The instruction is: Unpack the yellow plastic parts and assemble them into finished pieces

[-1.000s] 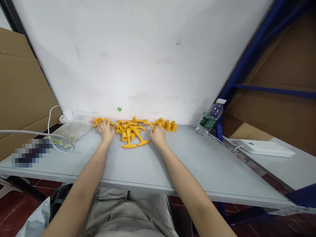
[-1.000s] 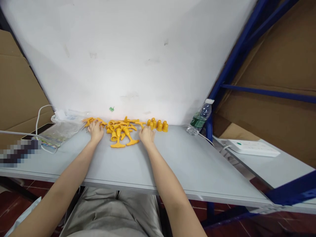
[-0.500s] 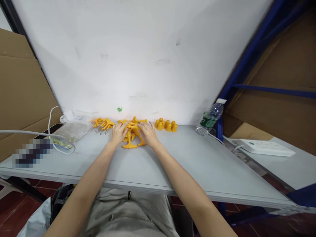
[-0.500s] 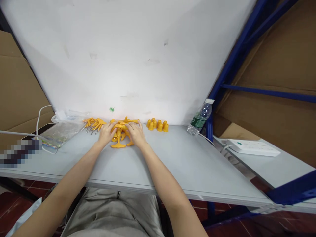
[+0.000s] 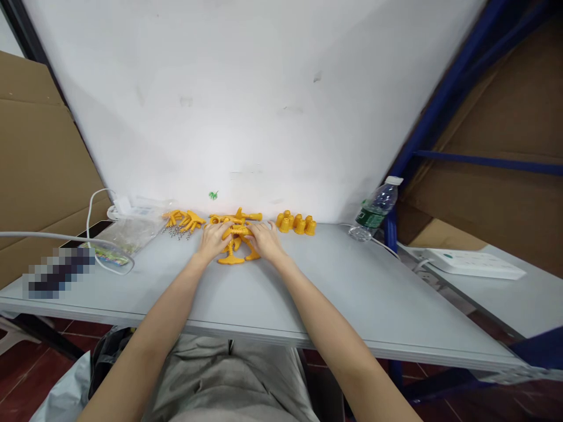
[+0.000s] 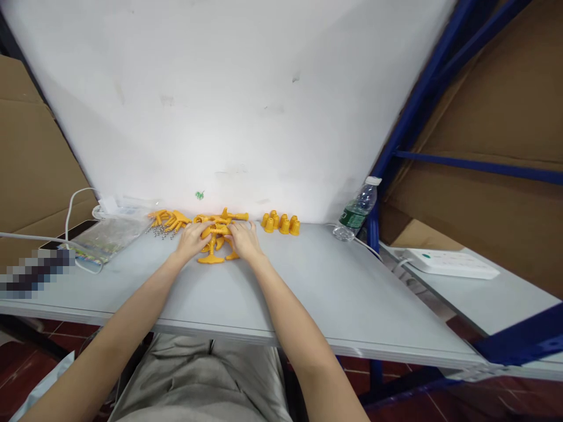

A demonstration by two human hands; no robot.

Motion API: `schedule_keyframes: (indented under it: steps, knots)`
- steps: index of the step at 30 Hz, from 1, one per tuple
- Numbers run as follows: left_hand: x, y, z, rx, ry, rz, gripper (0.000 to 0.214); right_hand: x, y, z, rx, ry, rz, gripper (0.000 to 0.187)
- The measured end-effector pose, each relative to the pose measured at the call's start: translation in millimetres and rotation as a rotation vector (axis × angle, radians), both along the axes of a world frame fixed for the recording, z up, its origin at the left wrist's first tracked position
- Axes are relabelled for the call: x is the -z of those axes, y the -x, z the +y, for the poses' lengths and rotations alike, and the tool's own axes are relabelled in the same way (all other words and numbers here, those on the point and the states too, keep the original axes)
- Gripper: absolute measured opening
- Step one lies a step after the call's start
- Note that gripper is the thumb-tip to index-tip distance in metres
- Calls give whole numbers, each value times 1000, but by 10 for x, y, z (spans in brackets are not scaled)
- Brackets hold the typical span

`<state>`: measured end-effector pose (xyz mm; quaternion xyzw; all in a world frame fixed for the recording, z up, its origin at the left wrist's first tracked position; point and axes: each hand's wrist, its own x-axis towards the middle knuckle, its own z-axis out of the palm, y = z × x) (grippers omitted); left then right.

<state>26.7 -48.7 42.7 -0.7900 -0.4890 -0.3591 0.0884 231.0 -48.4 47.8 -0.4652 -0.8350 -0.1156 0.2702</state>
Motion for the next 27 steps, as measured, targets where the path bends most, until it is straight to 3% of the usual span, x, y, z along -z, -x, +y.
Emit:
schedule_keyframes:
  steps: [10,14,19,22,27]
  knots:
    - [-53,-56,16,51,172,-260,38,8,-12,12,16,-128,-11,18]
    - [-36,-91,28,91,290,-385,34,-4,-23,7,53,-186,8,28]
    - [-17,-70,6,15,192,-261,35,14,-83,25,-15,-132,29,25]
    - [-7,-36,-3,-35,118,-149,37,46,-95,38,-59,-55,16,33]
    - [-1,-17,2,-41,107,-69,39,68,-56,67,-22,23,-35,28]
